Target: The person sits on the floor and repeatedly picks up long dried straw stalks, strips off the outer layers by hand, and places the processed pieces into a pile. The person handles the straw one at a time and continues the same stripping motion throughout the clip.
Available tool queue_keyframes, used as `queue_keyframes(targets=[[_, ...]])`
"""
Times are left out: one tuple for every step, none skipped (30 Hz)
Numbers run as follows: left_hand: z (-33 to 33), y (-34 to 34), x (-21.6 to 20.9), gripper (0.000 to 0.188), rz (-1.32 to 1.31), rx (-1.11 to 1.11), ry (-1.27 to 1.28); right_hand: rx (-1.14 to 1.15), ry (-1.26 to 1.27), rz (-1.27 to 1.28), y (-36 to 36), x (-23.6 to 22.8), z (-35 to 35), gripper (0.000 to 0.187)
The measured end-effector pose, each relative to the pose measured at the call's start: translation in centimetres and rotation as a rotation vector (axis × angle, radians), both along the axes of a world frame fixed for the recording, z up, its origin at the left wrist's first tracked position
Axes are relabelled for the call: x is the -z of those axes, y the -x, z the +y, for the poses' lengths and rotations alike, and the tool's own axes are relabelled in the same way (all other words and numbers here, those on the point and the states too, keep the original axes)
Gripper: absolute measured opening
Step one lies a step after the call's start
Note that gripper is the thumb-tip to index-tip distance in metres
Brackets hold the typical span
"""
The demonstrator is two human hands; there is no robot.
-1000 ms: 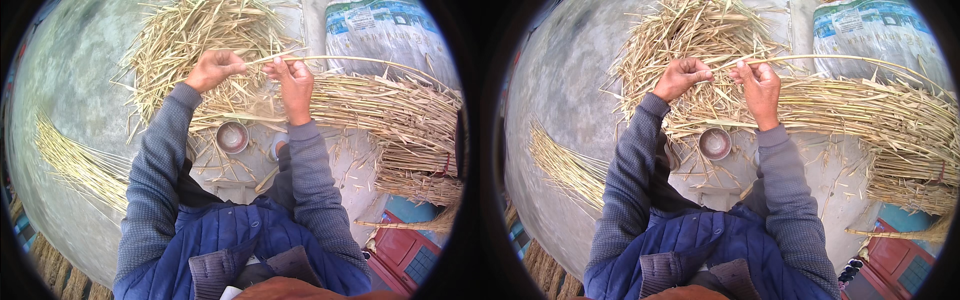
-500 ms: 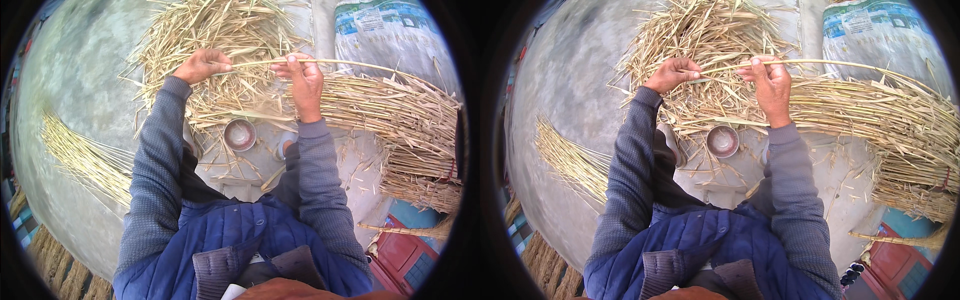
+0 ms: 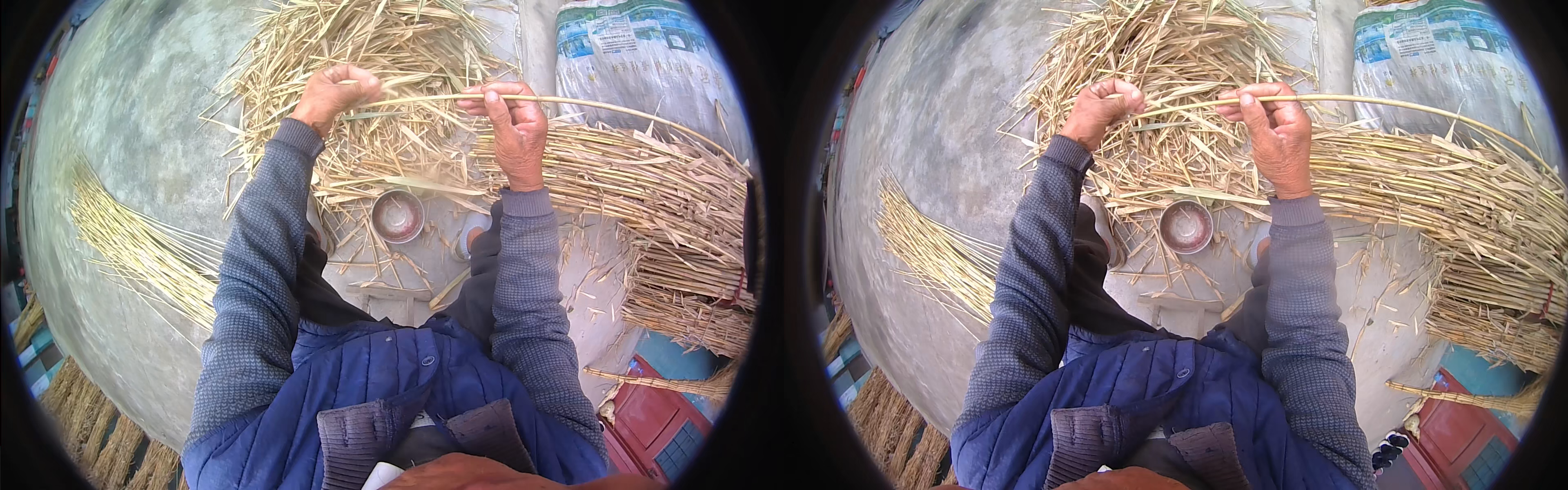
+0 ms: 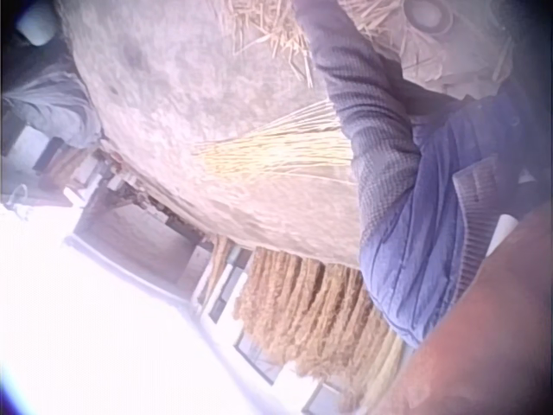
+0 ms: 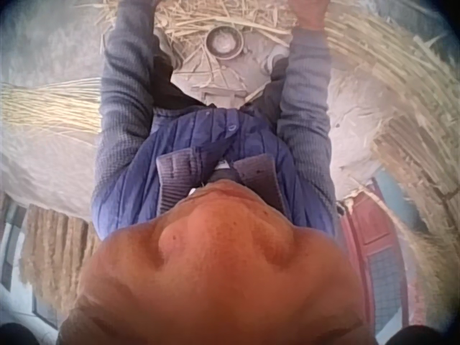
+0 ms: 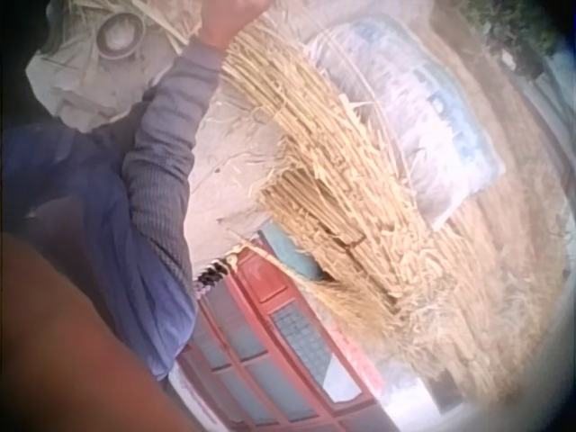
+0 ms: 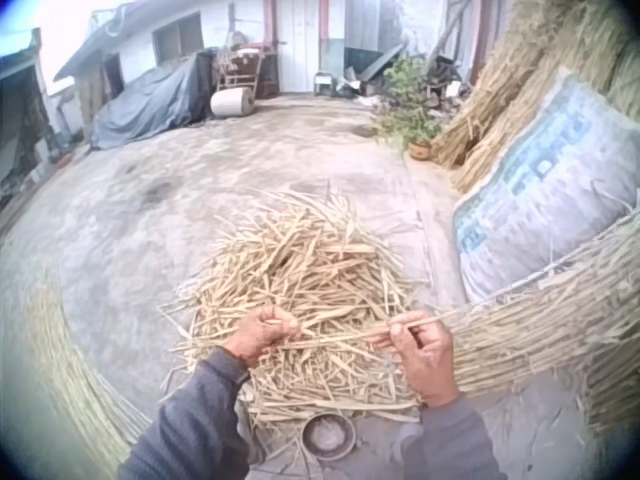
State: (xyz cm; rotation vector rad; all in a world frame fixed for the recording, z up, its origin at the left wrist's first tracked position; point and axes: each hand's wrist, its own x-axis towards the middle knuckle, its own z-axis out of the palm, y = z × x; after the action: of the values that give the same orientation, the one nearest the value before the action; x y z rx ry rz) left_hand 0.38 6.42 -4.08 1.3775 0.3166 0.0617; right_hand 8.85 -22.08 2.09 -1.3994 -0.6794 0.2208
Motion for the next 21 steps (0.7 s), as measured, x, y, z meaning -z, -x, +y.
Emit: queue_keyframes(targets=[[0.7,-0.1,0.1,0.018,-0.028,-0.096,0.128,-0.001,0.014,0.015,0.0,-0.1,-0.4,0.015],[1.5,-0.1,0.3,0.021,-0.023,-0.245,0.245,0.011,0.019,0.018,0.1,-0.2,-0.7,0.015],[2.1,0.0,0.6,0.021,-0.038,-0.262,0.183,0.018,0.025,0.019,0.1,-0.3,-1.1,0.015],[2.4,-0.1,1.0,0.02,-0.061,-0.21,0.083,0.019,0.028,0.019,0.0,-0.3,-1.3,0.015],[2.7,0.0,1.4,0.019,-0.029,-0.221,-0.033,0.021,0.054,0.033,-0.2,-0.3,-1.4,0.017],[2.8,0.0,1.8,0.018,-0.007,-0.218,-0.149,0.036,0.059,0.052,-0.2,-0.1,-1.4,0.018],[2.8,0.2,2.0,0.019,-0.001,-0.189,-0.282,0.05,0.063,0.066,-0.3,0.0,-1.3,0.019],[2.7,0.3,2.1,0.02,-0.018,-0.194,-0.661,0.062,0.067,0.079,-0.5,0.2,-1.2,0.02],[2.5,0.3,2.1,0.022,-0.033,-0.171,-1.036,0.08,0.039,0.103,-0.6,0.5,-1.0,0.022],[2.3,0.5,1.8,0.023,-0.005,-0.128,-1.415,0.09,0.04,0.116,-0.7,0.7,-0.8,0.022],[1.9,0.6,1.4,0.025,-0.007,-0.131,-1.559,0.1,0.041,0.128,-0.7,0.9,-0.6,0.023],[1.6,0.6,0.8,0.024,-0.096,-0.144,-1.507,0.11,0.043,0.14,-0.8,1.1,-0.4,0.023],[1.3,0.5,0.1,0.023,-0.146,-0.133,-1.457,0.112,0.041,0.153,-0.8,1.3,-0.2,0.023],[0.8,0.3,-0.6,0.022,-0.251,-0.131,-1.41,0.116,0.04,0.165,-0.8,1.5,0.1,0.023],[0.2,0.4,-1.3,0.027,-0.385,-0.106,-1.249,0.121,0.047,0.185,-0.7,1.7,0.4,0.023],[-0.6,0.5,-1.7,0.028,-0.349,-0.057,-1.189,0.117,0.044,0.19,-0.5,1.9,0.7,0.023],[-1.4,0.5,-2.0,0.028,-0.359,-0.01,-1.132,0.118,0.048,0.197,-0.4,2.0,1.1,0.023],[-2.2,0.4,-2.1,0.029,-0.42,0.021,-1.074,0.121,0.034,0.187,-0.3,2.2,1.4,0.024],[-2.6,0.4,-2.1,0.029,-0.46,0.073,-1.111,0.097,0.027,0.182,-0.1,2.3,1.7,0.023],[-2.8,0.4,-2.0,0.025,-0.418,0.114,-1.137,0.078,0.012,0.199,0.1,2.5,2.0,0.024],[-2.6,0.6,-1.9,0.022,-0.333,0.136,-1.193,0.046,0.057,0.211,0.1,2.6,2.2,0.024]])
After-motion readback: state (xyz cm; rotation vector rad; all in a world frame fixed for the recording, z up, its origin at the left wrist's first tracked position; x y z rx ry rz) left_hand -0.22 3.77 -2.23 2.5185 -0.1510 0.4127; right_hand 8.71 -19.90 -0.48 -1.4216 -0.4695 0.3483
